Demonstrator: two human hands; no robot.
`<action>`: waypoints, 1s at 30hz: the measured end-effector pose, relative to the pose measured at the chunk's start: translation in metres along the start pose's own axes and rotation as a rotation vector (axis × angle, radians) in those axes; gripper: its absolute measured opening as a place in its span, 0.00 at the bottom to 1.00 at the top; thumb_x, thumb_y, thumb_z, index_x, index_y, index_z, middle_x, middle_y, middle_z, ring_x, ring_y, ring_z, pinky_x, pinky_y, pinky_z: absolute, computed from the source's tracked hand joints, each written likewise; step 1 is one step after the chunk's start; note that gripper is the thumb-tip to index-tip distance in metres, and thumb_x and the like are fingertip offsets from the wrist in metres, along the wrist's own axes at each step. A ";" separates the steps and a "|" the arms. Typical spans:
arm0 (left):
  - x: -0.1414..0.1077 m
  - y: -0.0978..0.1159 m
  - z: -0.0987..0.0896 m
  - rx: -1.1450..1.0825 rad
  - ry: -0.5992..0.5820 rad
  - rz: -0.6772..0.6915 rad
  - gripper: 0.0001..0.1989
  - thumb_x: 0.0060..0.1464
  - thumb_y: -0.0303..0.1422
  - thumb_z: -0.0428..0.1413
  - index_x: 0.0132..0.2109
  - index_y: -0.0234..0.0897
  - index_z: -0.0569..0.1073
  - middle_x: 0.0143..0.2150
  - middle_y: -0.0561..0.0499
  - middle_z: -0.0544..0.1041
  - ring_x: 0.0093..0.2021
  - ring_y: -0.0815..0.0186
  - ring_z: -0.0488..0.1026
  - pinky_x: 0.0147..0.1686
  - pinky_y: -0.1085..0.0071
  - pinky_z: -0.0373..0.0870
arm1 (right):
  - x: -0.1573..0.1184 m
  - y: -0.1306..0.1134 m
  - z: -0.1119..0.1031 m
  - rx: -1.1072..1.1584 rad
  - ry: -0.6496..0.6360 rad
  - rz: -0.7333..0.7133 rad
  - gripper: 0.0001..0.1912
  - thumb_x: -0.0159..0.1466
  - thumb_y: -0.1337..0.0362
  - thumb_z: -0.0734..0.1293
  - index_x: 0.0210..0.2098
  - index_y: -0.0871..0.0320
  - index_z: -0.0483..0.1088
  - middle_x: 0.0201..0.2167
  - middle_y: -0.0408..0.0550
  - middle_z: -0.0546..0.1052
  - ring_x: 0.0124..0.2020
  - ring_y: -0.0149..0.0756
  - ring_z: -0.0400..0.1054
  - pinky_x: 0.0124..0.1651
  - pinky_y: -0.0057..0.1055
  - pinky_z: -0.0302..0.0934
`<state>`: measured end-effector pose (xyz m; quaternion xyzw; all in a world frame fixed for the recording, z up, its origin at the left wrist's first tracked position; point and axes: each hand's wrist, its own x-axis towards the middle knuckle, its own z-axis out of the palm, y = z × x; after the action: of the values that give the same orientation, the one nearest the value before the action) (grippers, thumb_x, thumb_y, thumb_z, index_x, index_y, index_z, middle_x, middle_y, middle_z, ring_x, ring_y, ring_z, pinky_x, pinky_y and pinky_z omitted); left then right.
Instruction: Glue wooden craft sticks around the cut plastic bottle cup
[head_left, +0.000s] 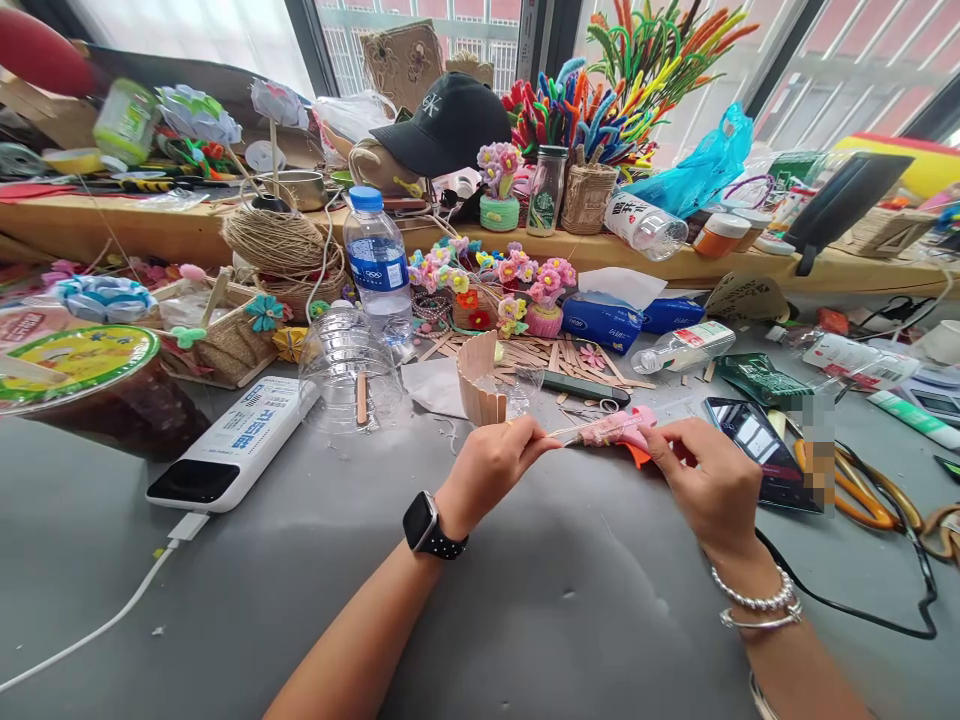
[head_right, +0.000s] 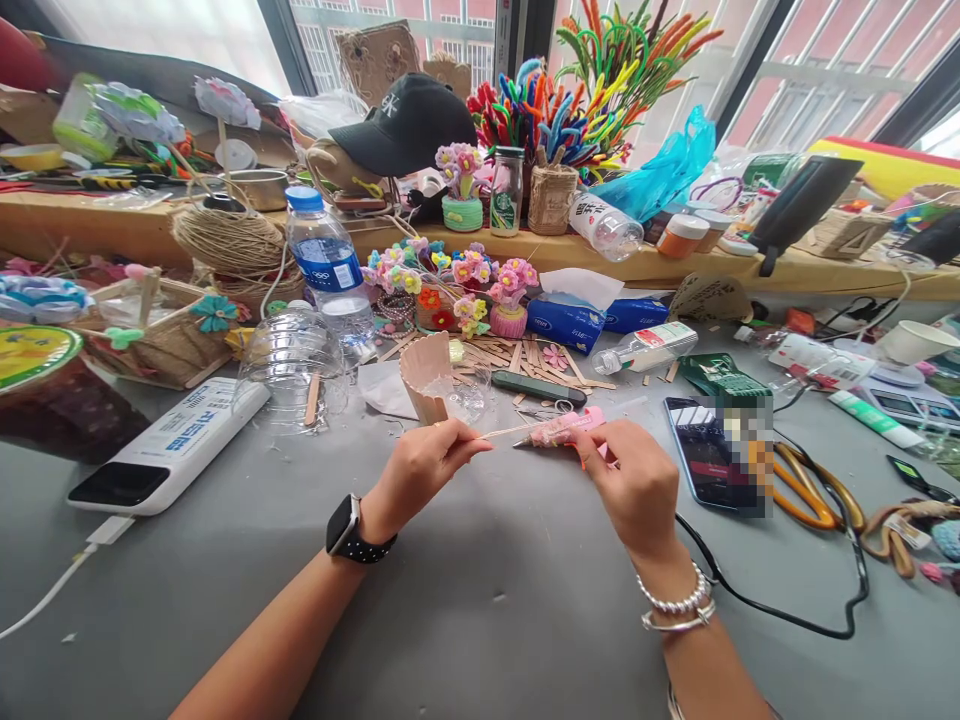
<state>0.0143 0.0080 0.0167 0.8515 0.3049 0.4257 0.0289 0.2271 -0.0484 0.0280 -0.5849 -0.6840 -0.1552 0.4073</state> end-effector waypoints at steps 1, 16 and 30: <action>-0.001 -0.001 0.000 0.080 0.006 0.039 0.13 0.55 0.38 0.48 0.27 0.34 0.64 0.18 0.56 0.70 0.17 0.75 0.64 0.18 0.78 0.57 | 0.001 0.000 0.000 -0.008 0.025 0.004 0.09 0.57 0.66 0.64 0.20 0.59 0.66 0.18 0.41 0.68 0.20 0.25 0.58 0.26 0.25 0.53; -0.001 0.001 0.004 0.326 -0.145 0.128 0.13 0.60 0.31 0.40 0.30 0.35 0.63 0.21 0.56 0.68 0.18 0.72 0.65 0.18 0.75 0.56 | -0.005 -0.028 0.019 0.043 -0.013 -0.195 0.08 0.55 0.72 0.65 0.35 0.59 0.67 0.30 0.46 0.73 0.35 0.31 0.67 0.40 0.29 0.61; -0.001 0.014 0.005 0.366 -0.256 0.179 0.10 0.57 0.22 0.39 0.35 0.34 0.63 0.23 0.54 0.67 0.19 0.69 0.66 0.18 0.73 0.58 | -0.008 -0.039 0.023 -0.108 -0.005 -0.352 0.10 0.55 0.73 0.64 0.37 0.60 0.69 0.26 0.46 0.73 0.29 0.31 0.65 0.34 0.28 0.59</action>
<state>0.0243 -0.0030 0.0169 0.9132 0.2939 0.2530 -0.1253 0.1821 -0.0480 0.0179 -0.4776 -0.7674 -0.2591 0.3404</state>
